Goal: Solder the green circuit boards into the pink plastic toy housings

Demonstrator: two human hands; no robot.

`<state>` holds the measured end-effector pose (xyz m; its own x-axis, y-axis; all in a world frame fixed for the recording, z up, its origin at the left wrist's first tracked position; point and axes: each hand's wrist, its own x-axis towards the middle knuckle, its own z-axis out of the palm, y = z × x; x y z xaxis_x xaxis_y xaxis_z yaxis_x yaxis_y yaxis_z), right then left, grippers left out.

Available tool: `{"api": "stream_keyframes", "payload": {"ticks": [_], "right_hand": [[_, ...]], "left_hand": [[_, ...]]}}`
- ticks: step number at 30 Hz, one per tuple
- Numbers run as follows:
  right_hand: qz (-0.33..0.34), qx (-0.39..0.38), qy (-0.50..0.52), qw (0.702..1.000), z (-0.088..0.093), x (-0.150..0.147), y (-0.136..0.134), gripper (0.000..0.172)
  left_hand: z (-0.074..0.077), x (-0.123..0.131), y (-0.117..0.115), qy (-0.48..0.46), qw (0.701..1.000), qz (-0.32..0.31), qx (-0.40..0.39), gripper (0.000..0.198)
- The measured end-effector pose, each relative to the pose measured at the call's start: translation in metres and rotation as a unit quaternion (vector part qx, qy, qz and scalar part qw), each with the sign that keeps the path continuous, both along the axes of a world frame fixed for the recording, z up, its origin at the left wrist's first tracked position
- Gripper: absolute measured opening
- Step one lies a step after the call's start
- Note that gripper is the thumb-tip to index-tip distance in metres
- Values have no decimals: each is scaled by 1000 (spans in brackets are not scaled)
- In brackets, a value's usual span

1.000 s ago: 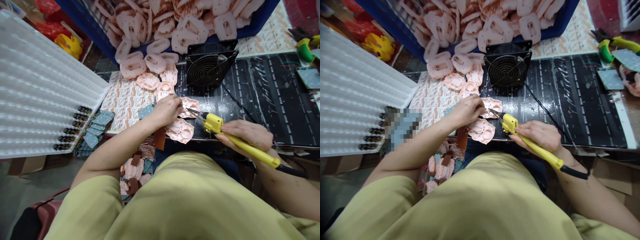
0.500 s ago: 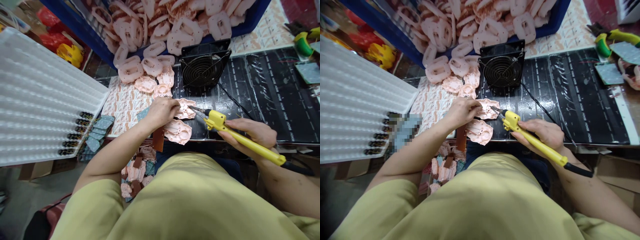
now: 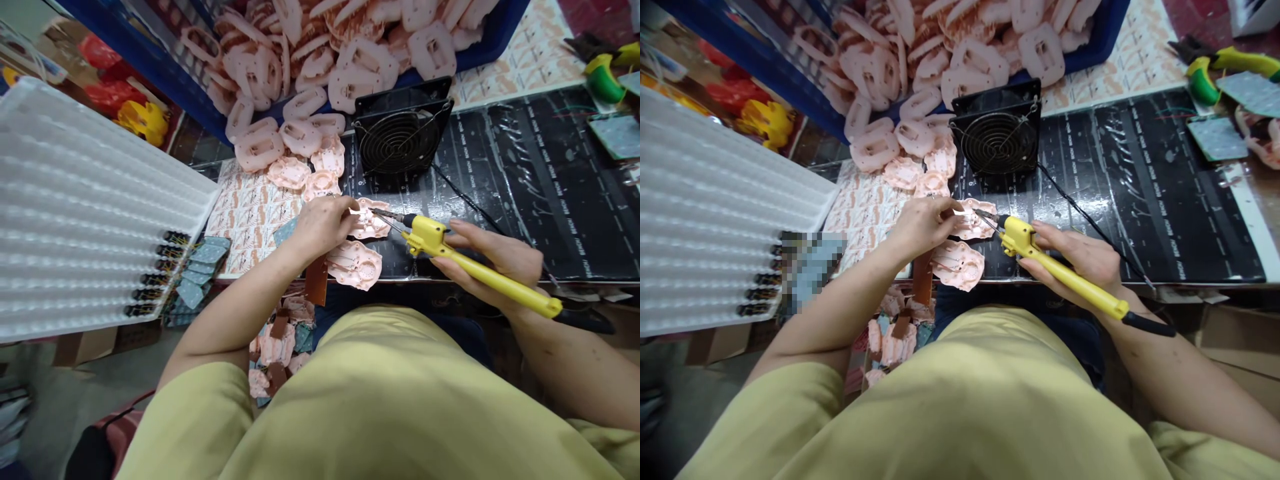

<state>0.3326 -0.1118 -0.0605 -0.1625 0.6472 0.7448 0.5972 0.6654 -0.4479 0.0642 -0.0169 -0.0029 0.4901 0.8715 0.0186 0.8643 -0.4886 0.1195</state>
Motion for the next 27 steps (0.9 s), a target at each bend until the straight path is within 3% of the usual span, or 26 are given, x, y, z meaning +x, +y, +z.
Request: {"api": "stream_keyframes", "payload": {"ticks": [6,11,20,27], "right_hand": [[21,6,0,1000,0,-3,6,45],[90,26,45,995,-6,-5,13,30],[140,34,-4,990,6,2,20,26],[105,30,33,993,7,8,17,31]], "left_hand": [[-1,4,2,6,999,32,-20,21],[3,8,0,29,999,32,-24,21],[8,15,1,73,996,31,-34,26],[8,15,1,71,997,21,-29,24]]}}
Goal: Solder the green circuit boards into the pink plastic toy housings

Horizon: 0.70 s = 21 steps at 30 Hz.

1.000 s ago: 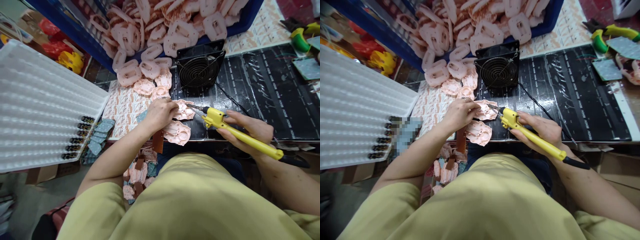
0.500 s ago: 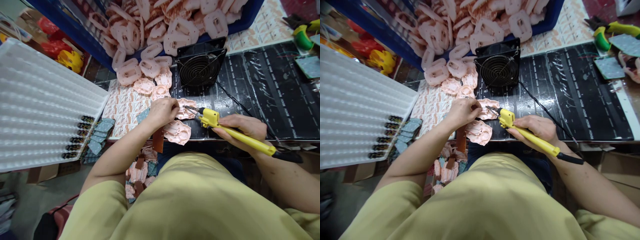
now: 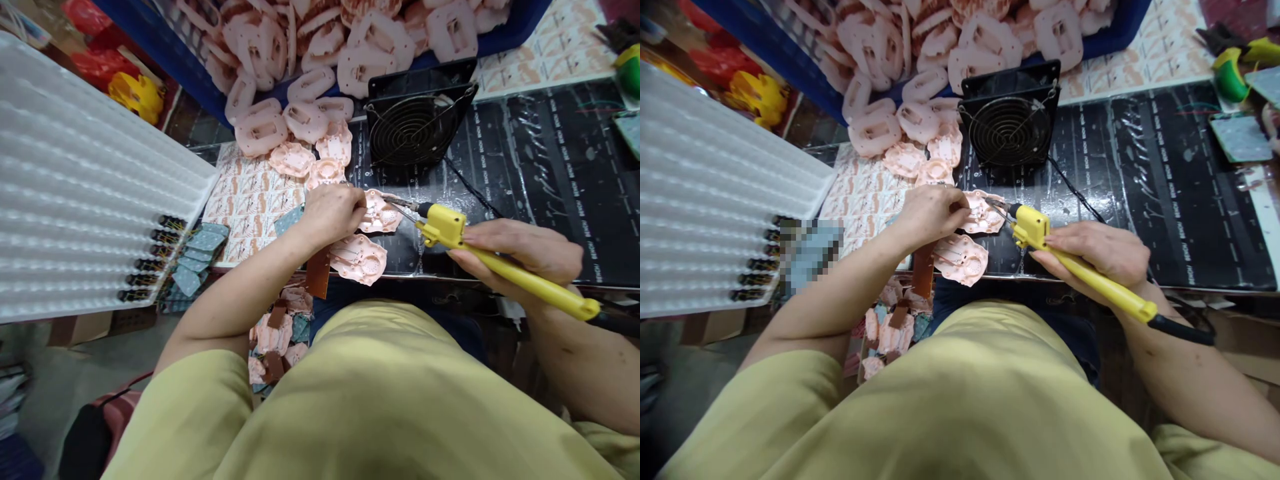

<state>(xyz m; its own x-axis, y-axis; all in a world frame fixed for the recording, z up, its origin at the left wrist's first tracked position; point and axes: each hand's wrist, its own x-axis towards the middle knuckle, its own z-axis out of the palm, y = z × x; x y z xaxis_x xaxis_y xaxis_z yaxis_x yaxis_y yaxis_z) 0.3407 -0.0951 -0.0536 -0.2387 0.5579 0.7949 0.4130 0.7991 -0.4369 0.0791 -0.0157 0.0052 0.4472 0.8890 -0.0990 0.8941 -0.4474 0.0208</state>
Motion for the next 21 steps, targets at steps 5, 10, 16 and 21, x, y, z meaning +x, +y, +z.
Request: {"api": "stream_keyframes", "payload": {"ticks": [5,10,16,21], "right_hand": [[-40,-22,-15,999,1,-3,-7,32],[-47,10,-34,998,4,-9,-8,33],[-6,3,-56,998,-2,-9,-5,31],[10,-22,-70,997,0,-1,-3,30]], "left_hand": [[-1,0,0,-9,1000,3,3,23],[-2,0,-1,-15,1000,-9,5,25],[-2,1,-2,-18,1000,-2,-4,27],[-2,2,-1,-29,1000,-1,-5,26]]}}
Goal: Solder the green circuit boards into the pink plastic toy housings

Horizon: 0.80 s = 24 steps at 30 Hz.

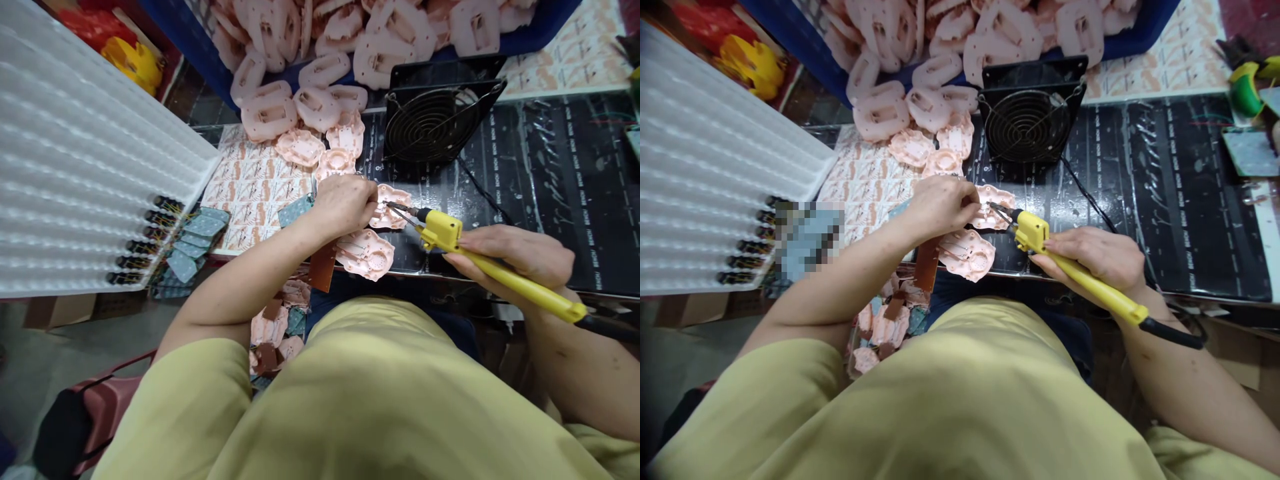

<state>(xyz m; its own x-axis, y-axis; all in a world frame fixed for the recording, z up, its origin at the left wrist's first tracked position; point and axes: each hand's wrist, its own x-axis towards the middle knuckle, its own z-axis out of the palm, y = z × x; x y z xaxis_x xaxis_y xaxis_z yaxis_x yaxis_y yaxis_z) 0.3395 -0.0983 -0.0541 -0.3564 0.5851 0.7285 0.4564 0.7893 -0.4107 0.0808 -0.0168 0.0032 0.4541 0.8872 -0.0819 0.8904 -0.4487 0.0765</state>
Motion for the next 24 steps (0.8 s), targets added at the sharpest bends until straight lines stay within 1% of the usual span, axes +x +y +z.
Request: {"api": "stream_keyframes", "payload": {"ticks": [2,5,8,10,14,15,17,19,21,22,24], "right_hand": [[-19,-13,10,1000,3,2,-2,28],[-69,-27,37,997,6,4,-5,27],[-60,-21,31,998,3,2,-6,29],[-58,-21,28,998,0,1,-7,36],[-105,-3,28,994,-4,2,-11,65],[-106,6,22,994,-4,2,-12,70],[-73,15,3,997,-1,2,-12,75],[-22,4,-35,999,3,-1,-10,68],[2,7,-70,998,6,-9,-6,53],[4,15,-81,997,7,-13,-3,45],[4,36,-105,994,5,-24,4,29]], "left_hand": [[0,0,0,-5,1000,0,2,25],[0,-1,0,-8,1000,0,1,25],[0,0,0,-3,1000,0,-6,26],[-1,1,-2,-3,1000,-3,-7,26],[0,-3,-3,-24,1000,-8,-6,24],[3,-8,-1,-35,999,1,-2,25],[9,-22,7,-58,998,35,20,28],[14,-43,21,-71,993,80,57,32],[15,-65,37,-67,987,120,86,35],[13,-73,44,-61,985,136,88,37],[6,-85,55,-39,984,162,61,41]]}}
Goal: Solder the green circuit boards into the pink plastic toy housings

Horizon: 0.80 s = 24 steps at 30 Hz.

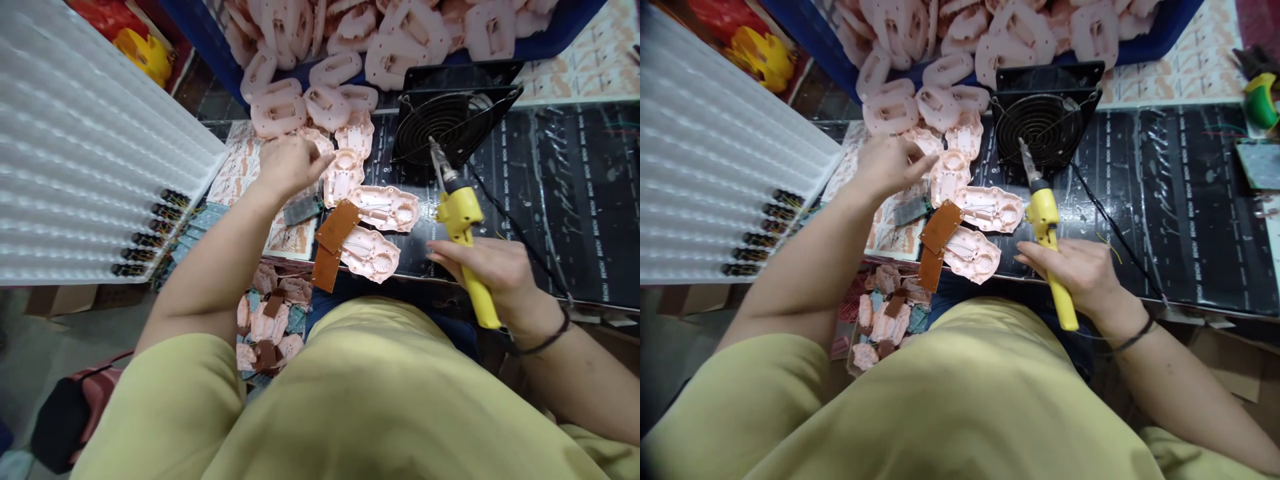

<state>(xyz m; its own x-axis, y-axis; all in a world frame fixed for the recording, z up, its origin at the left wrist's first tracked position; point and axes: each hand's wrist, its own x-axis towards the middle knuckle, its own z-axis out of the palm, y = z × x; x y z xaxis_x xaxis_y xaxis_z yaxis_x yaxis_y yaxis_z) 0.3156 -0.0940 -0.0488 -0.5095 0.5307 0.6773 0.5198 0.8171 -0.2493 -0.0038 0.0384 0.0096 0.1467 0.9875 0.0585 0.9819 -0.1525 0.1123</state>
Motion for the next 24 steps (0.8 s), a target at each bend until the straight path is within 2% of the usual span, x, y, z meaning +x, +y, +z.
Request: {"api": "stream_keyframes", "payload": {"ticks": [2,5,9,12,14,16,20,22,24], "right_hand": [[-4,10,-39,999,-5,-10,8,20],[-27,28,-117,992,-12,-22,19,21],[-29,45,-154,987,-15,-26,24,23],[-9,49,-138,989,-16,-22,23,27],[5,48,-126,991,-16,-19,22,30],[15,42,-117,992,-18,-17,20,32],[17,40,-107,993,-22,-16,19,36],[17,42,-100,994,-22,-17,19,37],[19,45,-94,994,-23,-18,19,36]], "left_hand": [[-8,-2,5,11,998,19,-51,44],[-17,4,5,-12,995,32,-93,41],[-22,5,6,-135,989,-1,-66,29],[-22,3,14,-247,967,-55,-20,23],[-22,6,21,-286,954,-84,-2,21],[-22,13,27,-292,950,-111,-11,22],[-21,24,31,-241,953,-169,-73,27],[-19,20,29,-222,962,-153,-50,28],[-15,8,27,-202,974,-105,-8,26]]}}
